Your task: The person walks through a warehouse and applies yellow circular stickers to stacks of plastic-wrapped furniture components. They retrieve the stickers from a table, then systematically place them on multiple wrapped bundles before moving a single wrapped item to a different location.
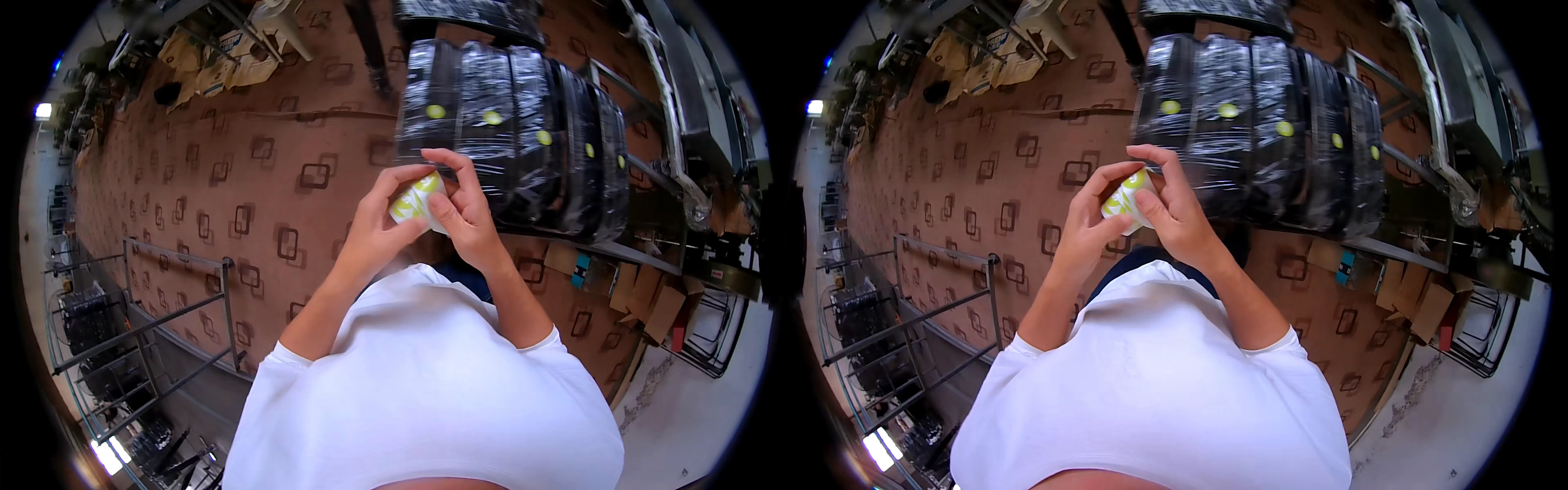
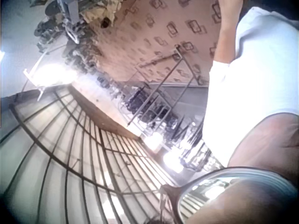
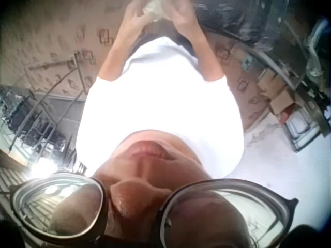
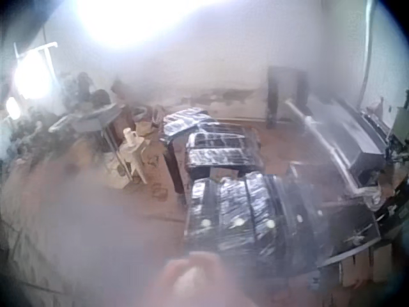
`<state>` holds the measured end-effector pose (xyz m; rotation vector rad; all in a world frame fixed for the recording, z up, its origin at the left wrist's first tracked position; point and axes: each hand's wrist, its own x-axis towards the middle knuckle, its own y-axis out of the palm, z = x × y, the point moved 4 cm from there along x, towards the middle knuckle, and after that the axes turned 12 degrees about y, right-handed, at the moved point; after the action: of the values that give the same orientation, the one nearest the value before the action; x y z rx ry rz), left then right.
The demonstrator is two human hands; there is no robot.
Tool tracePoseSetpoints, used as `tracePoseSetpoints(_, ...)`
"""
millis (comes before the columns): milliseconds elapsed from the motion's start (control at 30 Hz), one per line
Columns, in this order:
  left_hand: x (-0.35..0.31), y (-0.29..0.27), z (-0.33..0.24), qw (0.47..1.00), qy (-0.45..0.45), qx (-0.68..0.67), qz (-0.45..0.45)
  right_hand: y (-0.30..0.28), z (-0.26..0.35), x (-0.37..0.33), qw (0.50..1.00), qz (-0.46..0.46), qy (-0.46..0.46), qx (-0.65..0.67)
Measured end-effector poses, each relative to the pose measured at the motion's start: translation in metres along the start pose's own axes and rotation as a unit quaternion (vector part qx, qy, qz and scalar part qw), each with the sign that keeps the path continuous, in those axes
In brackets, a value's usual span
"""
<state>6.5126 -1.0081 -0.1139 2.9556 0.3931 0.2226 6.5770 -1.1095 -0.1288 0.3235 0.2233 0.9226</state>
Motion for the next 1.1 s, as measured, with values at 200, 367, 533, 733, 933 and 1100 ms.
tracePoseSetpoints(200,-0.042,-0.122,-0.015,0.978,0.06,0.054,-0.195,0.118,-0.038,0.062,0.996,0.04,-0.013,-0.083)
tracePoseSetpoints(367,-0.031,-0.18,-0.038,0.971,0.105,0.043,-0.21,0.163,-0.033,0.105,0.991,0.063,-0.005,-0.118)
tracePoseSetpoints(533,0.011,-0.216,-0.032,0.966,0.122,0.026,-0.225,0.168,-0.034,0.158,0.991,0.044,-0.034,-0.121)
tracePoseSetpoints(733,0.107,-0.258,-0.018,0.975,0.177,0.016,-0.136,0.13,-0.038,0.251,0.996,0.049,-0.01,0.073)
tracePoseSetpoints(933,0.228,-0.276,-0.004,0.983,0.151,0.09,-0.056,0.077,-0.018,0.348,0.994,-0.098,-0.045,0.001)
tracePoseSetpoints(1100,0.304,-0.265,0.018,0.993,0.114,-0.024,-0.017,0.039,0.009,0.381,0.983,-0.179,-0.041,-0.001)
